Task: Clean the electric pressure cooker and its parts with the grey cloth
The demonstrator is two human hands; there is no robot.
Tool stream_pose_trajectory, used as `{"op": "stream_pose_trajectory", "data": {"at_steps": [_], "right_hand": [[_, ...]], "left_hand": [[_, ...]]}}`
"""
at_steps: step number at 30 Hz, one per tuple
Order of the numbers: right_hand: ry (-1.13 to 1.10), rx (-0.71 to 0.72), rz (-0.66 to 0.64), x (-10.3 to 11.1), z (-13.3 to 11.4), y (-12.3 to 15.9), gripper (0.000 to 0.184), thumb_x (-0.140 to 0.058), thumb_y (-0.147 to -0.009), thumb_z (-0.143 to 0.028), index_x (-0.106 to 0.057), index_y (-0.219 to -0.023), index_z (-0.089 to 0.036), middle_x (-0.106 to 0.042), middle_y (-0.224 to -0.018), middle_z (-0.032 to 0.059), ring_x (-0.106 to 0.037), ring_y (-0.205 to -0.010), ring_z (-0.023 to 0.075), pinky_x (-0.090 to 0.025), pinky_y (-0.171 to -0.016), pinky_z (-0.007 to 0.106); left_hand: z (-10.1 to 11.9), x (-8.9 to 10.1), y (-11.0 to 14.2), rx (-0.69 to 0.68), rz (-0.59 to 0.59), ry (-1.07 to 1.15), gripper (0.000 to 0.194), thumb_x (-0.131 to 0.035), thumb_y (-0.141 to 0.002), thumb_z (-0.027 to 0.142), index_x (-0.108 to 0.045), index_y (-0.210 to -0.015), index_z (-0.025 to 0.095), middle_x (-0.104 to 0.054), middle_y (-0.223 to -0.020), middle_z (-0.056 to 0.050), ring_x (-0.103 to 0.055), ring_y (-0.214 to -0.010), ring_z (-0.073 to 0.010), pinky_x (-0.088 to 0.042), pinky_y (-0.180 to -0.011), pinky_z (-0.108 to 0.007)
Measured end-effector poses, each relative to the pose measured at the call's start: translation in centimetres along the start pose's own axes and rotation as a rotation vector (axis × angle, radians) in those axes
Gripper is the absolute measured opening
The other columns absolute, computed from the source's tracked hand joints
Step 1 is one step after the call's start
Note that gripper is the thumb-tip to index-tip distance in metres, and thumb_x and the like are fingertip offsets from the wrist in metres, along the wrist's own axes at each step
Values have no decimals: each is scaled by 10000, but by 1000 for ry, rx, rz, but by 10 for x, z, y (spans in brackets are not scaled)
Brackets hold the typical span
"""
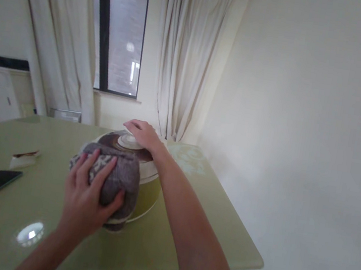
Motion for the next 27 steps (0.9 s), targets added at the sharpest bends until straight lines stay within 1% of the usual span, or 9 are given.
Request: {"op": "stream_pose_trajectory", "data": {"at_steps": [3, 5, 9, 15, 17, 20, 23, 25, 27], "right_hand": [[-92, 6, 7, 0, -2, -1, 407, -528, -1078, -531, -825, -1099, -254, -797, -1224, 11, -686, -1243, 198, -440, -1143, 320], [-181, -32, 25, 0, -2, -1, 528, -448, -1088, -619, -817, -1141, -245, -789, -1247, 44, -675, -1266, 206, -416, -1180, 345], [-308, -147, 6, -1, 2, -4, 656, -372, -1076, -710, -781, -1232, -222, -799, -1183, 89, -700, -1207, 237, -437, -1172, 401], [-271, -124, -53, -1, 6, -8, 501, -505, -1072, -595, -790, -1161, -192, -796, -1153, 69, -703, -1153, 219, -447, -1147, 364], [-238, -112, -71, -1, 5, -8, 433, -559, -1056, -558, -798, -1097, -200, -792, -1142, 47, -699, -1144, 206, -457, -1128, 338], [-204, -92, -53, 0, 4, -5, 389, -583, -1047, -535, -799, -1017, -213, -786, -1129, 30, -690, -1158, 197, -465, -1110, 317], [-214, -87, -24, 0, 4, -2, 371, -588, -1045, -530, -789, -1021, -219, -783, -1145, 29, -686, -1182, 196, -461, -1113, 316], [-220, -85, -24, -1, 6, -2, 379, -603, -1030, -555, -785, -1040, -222, -784, -1142, 27, -691, -1180, 203, -459, -1116, 328], [-226, -80, -22, -2, 7, -2, 402, -616, -1011, -587, -784, -1048, -224, -785, -1134, 30, -695, -1173, 215, -455, -1121, 352]], "left_hand": [[-30, 6, -63, 111, -177, 53, 538, -513, -996, 513, -672, -1418, 220, -582, -1533, -149, -489, -1458, -397, -354, -1240, -604], [-46, 7, -94, 108, -369, 84, 538, -425, -1015, 539, -734, -1288, 192, -705, -1345, -118, -619, -1279, -335, -408, -1200, -536], [-26, 16, -105, -65, -428, -1, 499, -516, -972, 555, -755, -1275, 237, -714, -1336, -104, -624, -1230, -348, -425, -1164, -552], [47, 5, -50, -395, -321, -72, 517, -697, -889, 467, -702, -1387, 330, -665, -1482, -84, -536, -1398, -390, -246, -1263, -680], [54, -8, -26, -563, -316, -111, 494, -666, -927, 437, -685, -1406, 318, -590, -1589, -68, -458, -1496, -352, -176, -1308, -650], [40, -24, 15, -754, -285, -191, 457, -596, -992, 346, -661, -1443, 313, -531, -1652, -17, -350, -1584, -236, -56, -1368, -513], [8, -26, 55, -612, -167, -117, 510, -661, -968, 473, -642, -1473, 405, -584, -1605, -8, -347, -1590, -288, 13, -1363, -559], [-12, -24, 79, -398, -76, -32, 646, -773, -880, 511, -598, -1500, 475, -550, -1627, -23, -340, -1592, -361, -94, -1349, -614], [-23, -25, 99, -178, -31, 43, 847, -807, -857, 433, -440, -1621, 454, -344, -1752, -70, -256, -1623, -426, -222, -1307, -664]]}}
Point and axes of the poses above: each hand's wrist, its own y-axis away from the middle knuckle, its own x-axis out of the back of the hand, z = x × y, the point moved 2 cm from there along -y, towards the middle knuckle
